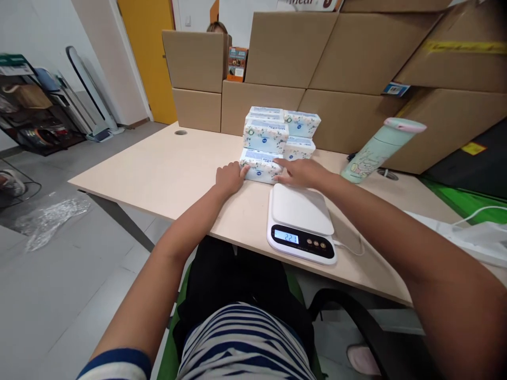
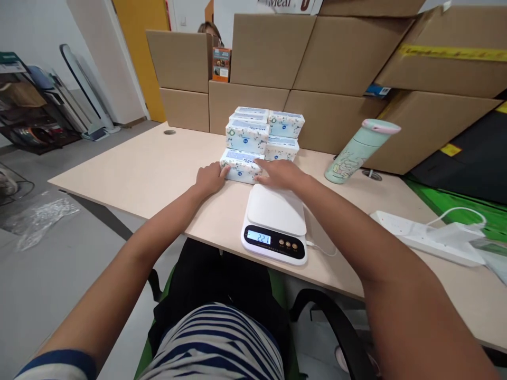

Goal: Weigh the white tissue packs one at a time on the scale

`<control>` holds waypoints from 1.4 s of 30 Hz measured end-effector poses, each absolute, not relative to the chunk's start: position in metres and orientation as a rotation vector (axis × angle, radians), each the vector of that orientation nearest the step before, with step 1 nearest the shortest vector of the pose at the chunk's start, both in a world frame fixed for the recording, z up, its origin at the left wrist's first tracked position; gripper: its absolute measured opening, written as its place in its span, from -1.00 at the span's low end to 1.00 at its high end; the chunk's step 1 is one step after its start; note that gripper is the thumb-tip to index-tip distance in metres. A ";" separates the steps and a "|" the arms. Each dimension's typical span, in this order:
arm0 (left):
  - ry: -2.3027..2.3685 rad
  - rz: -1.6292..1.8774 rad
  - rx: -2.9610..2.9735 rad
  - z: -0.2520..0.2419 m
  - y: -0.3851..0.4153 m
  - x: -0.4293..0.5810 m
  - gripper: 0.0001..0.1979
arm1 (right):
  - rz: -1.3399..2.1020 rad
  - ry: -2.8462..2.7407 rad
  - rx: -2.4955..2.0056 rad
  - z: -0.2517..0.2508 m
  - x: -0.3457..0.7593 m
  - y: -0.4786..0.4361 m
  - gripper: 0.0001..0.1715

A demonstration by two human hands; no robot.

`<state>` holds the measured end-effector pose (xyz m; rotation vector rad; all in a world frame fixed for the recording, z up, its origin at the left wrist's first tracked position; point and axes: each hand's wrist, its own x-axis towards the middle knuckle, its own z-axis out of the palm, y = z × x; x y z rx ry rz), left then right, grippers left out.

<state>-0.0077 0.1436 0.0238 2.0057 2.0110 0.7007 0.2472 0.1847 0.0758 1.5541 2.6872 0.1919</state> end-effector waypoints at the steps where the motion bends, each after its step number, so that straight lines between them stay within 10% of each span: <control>1: 2.018 0.701 1.998 0.024 0.143 -0.008 -0.46 | 0.166 2.712 1.599 0.077 0.255 0.191 -0.15; 10: 1.706 1.448 1.436 0.022 0.136 -0.026 -0.31 | 0.287 2.770 1.956 0.065 0.288 0.292 -0.25; 18: 1.701 1.483 1.526 0.009 0.136 -0.022 -0.31 | 0.244 2.680 1.900 0.019 0.277 0.337 0.03; 42: 1.741 1.495 1.410 -0.002 0.150 -0.024 -0.39 | 0.132 2.525 1.980 0.037 0.295 0.345 -0.18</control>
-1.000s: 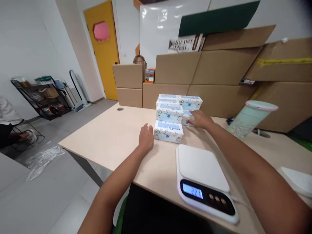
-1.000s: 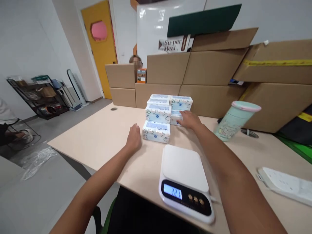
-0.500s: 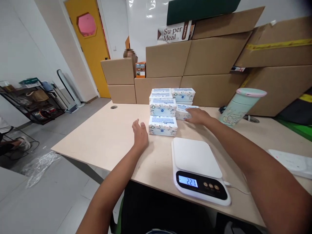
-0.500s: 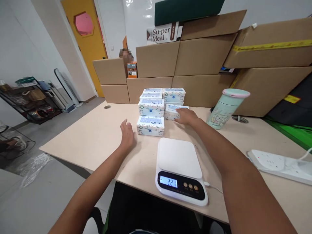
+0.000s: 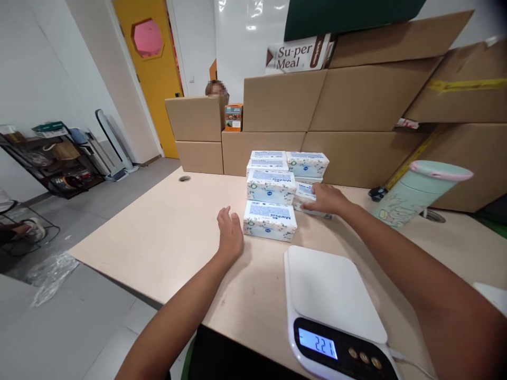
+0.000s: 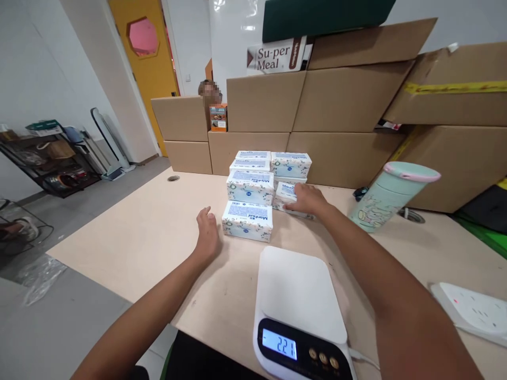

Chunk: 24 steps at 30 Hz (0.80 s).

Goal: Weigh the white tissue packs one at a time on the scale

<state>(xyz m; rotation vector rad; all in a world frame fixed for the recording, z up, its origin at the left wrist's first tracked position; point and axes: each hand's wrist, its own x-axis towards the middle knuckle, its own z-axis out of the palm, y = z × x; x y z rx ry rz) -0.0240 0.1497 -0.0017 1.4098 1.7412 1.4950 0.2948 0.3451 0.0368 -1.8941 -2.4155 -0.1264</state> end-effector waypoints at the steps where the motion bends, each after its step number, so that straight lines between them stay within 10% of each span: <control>1: 1.746 1.507 1.411 -0.002 0.150 -0.024 -0.40 | -0.103 -2.432 -1.887 0.037 0.303 0.347 -0.17; 10: 1.775 1.678 1.356 0.004 0.166 -0.031 -0.50 | 0.161 -2.411 -2.051 0.049 0.341 0.277 0.56; 24: 1.744 1.771 1.394 0.010 0.169 -0.036 -0.52 | 0.426 -2.443 -1.510 0.123 0.337 0.109 0.72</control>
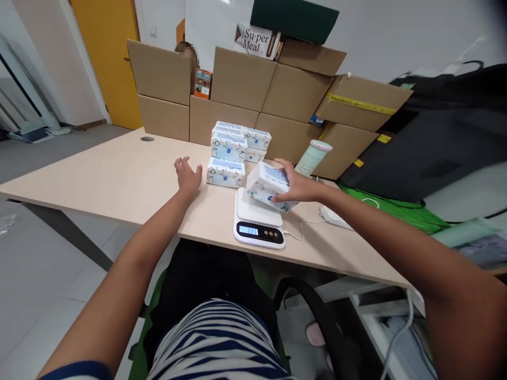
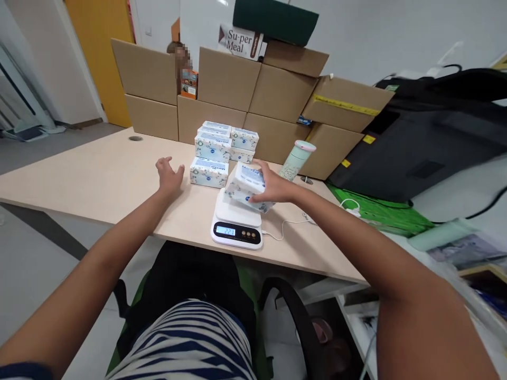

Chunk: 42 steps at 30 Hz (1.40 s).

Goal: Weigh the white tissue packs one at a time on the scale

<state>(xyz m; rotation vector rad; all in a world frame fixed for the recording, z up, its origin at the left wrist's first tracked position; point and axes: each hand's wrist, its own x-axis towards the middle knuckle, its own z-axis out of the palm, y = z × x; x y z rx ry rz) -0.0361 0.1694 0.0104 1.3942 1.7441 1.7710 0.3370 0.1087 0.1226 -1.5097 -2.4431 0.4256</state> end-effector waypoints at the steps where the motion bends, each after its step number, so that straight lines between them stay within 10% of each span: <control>1: 1.757 1.761 1.386 0.012 0.169 -0.037 -0.52 | 0.462 -2.483 -1.488 0.119 0.332 0.104 0.73; 11: 1.765 1.695 1.388 0.011 0.165 -0.040 -0.50 | 0.265 -2.767 -1.362 0.098 0.313 0.100 0.40; 42: 1.774 1.661 1.361 0.014 0.160 -0.041 -0.54 | -0.005 -2.729 -1.400 0.124 0.315 0.075 0.27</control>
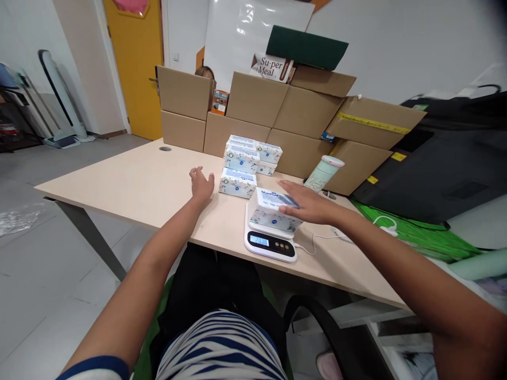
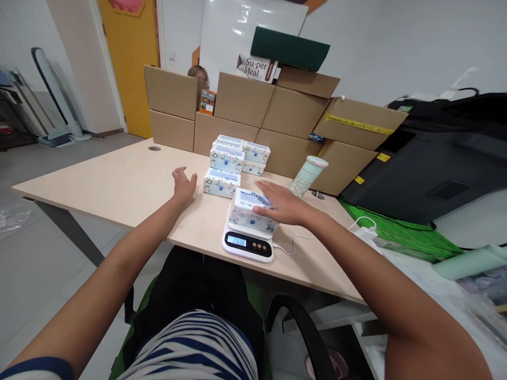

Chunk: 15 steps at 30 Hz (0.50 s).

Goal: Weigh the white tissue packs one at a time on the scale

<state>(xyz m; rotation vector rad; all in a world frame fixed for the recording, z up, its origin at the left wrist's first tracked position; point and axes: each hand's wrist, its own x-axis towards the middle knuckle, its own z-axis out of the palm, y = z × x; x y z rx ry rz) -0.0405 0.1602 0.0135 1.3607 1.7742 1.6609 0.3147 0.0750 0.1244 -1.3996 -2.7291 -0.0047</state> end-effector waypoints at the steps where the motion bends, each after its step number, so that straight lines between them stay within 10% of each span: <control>1: 1.754 1.679 1.347 0.013 0.161 -0.041 -0.53 | -0.043 -2.661 -1.396 0.127 0.326 0.073 0.19; 15: 1.822 1.609 1.322 0.017 0.164 -0.049 -0.67 | -0.020 -2.128 -1.901 0.043 0.394 0.136 0.00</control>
